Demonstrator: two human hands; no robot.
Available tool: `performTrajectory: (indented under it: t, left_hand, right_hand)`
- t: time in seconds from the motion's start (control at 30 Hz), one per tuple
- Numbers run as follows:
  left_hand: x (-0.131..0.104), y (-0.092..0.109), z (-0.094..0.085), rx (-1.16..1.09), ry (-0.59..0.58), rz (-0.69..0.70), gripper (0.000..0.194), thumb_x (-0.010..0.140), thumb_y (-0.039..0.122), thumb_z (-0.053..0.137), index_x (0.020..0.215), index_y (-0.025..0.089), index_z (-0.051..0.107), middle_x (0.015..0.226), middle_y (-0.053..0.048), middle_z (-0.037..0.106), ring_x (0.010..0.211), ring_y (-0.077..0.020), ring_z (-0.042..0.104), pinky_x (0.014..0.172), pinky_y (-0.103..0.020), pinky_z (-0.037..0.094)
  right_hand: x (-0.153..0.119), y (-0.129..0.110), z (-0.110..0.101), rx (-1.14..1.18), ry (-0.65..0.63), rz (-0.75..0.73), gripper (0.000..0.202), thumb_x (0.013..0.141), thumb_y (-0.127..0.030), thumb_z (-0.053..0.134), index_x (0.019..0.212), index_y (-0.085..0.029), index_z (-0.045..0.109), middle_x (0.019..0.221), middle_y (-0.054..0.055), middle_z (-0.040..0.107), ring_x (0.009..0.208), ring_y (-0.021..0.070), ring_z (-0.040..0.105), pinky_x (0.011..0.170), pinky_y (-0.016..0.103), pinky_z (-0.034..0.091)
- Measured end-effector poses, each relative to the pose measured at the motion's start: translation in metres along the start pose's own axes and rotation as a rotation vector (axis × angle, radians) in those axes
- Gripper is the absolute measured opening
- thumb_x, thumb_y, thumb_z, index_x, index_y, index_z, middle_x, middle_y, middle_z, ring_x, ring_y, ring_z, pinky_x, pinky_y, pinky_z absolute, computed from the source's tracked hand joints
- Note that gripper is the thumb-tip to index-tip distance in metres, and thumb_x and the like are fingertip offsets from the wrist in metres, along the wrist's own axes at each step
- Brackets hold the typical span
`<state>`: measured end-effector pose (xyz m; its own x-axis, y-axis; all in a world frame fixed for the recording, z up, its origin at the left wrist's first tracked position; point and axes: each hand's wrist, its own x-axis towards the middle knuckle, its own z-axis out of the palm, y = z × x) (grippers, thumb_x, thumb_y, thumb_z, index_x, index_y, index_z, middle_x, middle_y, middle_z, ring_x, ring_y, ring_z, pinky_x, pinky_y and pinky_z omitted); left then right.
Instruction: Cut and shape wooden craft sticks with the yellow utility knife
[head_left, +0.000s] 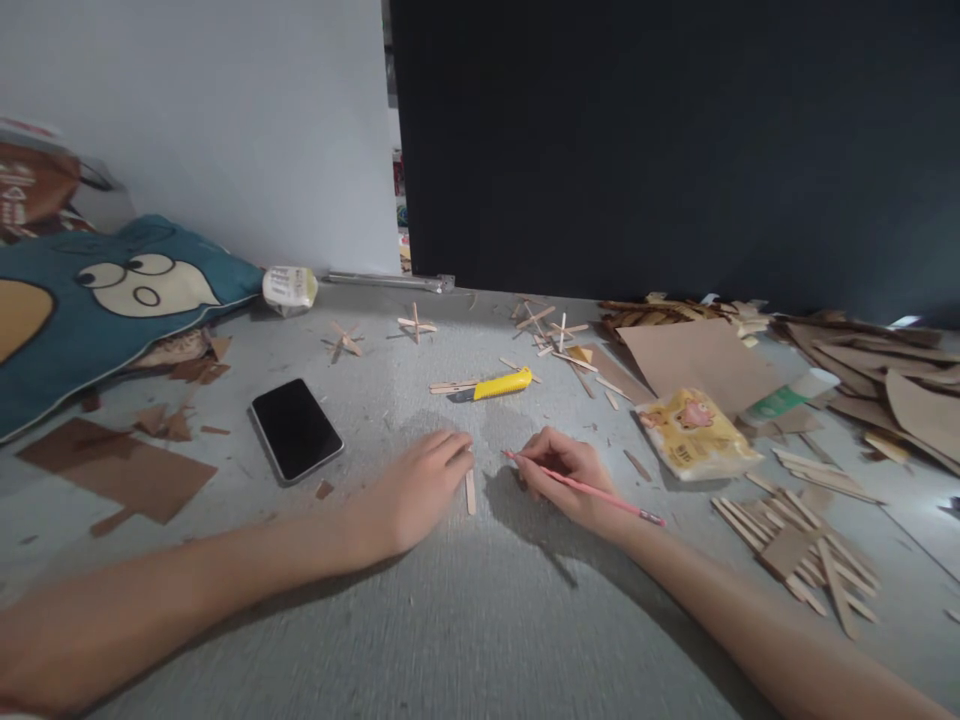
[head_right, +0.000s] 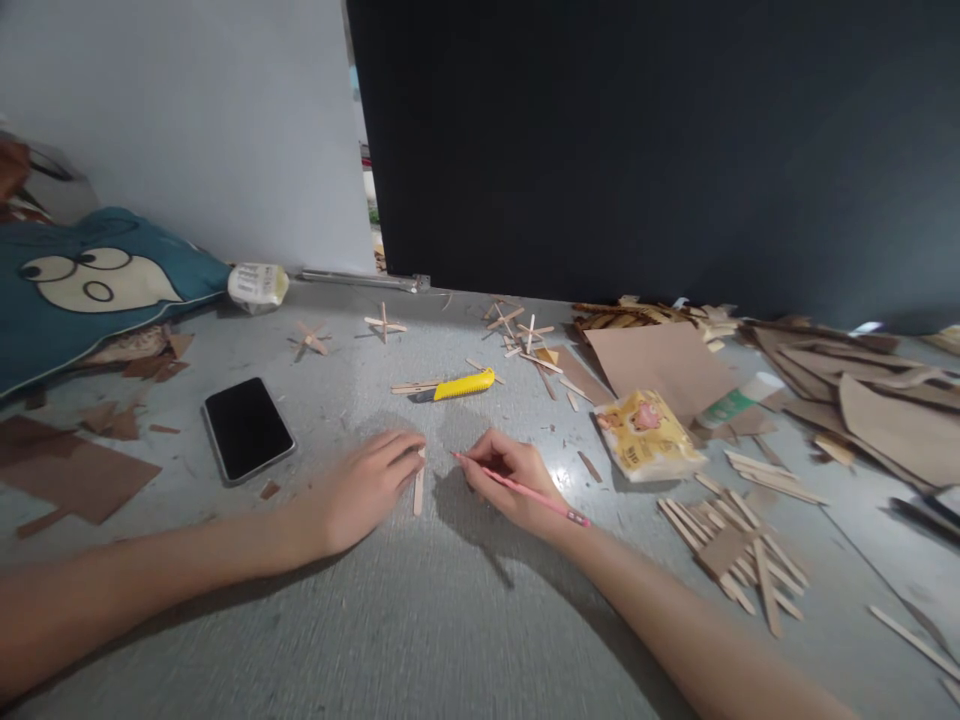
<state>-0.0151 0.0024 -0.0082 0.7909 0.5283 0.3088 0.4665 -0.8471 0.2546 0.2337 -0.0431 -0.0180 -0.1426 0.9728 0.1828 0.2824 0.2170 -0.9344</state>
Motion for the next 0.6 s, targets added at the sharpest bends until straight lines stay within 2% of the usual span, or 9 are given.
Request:
performTrajectory:
  t: [0.13,0.23,0.4,0.5,0.6]
  left_hand:
    - [0.006,-0.005,-0.004,0.028,-0.034,0.004,0.023,0.108,0.023,0.046,0.105,0.018,0.069,0.11,-0.01,0.068,0.108,-0.0259,0.064,0.096,-0.045,0.053]
    - [0.01,-0.004,-0.009,0.05,-0.043,0.001,0.024,0.108,0.025,0.049,0.095,0.017,0.067,0.1,-0.008,0.067,0.1,-0.0244,0.063,0.089,-0.039,0.052]
    - [0.012,-0.009,-0.009,-0.185,-0.018,-0.032,0.026,0.107,0.025,0.052,0.085,0.019,0.064,0.087,-0.004,0.066,0.09,-0.0214,0.058,0.082,-0.034,0.048]
    - [0.013,-0.015,-0.007,-0.31,-0.031,-0.057,0.026,0.106,0.027,0.052,0.084,0.02,0.065,0.084,-0.004,0.068,0.091,-0.0216,0.059,0.083,-0.035,0.048]
    - [0.015,-0.019,-0.007,-0.385,-0.051,-0.08,0.024,0.103,0.028,0.055,0.082,0.021,0.065,0.081,-0.004,0.067,0.093,-0.0224,0.059,0.084,-0.036,0.048]
  right_hand:
    - [0.0,-0.003,0.0,-0.002,-0.006,0.011,0.041,0.093,-0.059,0.067,0.079,-0.022,0.056,0.061,-0.001,0.06,0.05,0.0117,0.051,0.048,0.024,0.041]
    - [0.0,-0.004,-0.001,-0.024,-0.032,-0.014,0.039,0.095,-0.057,0.066,0.081,-0.022,0.057,0.06,-0.001,0.06,0.05,0.0119,0.052,0.049,0.025,0.041]
    - [0.0,-0.003,-0.003,-0.157,-0.091,-0.121,0.031,0.097,-0.049,0.063,0.083,-0.021,0.061,0.064,0.001,0.065,0.053,0.0113,0.051,0.051,0.024,0.042]
    - [0.001,-0.003,-0.005,-0.185,-0.178,-0.152,0.028,0.097,-0.046,0.063,0.086,-0.021,0.064,0.067,0.003,0.068,0.056,0.0118,0.055,0.052,0.024,0.044]
    - [0.003,-0.003,-0.007,-0.223,-0.208,-0.175,0.028,0.096,-0.045,0.065,0.082,-0.021,0.064,0.065,0.001,0.067,0.056,0.0118,0.055,0.051,0.023,0.043]
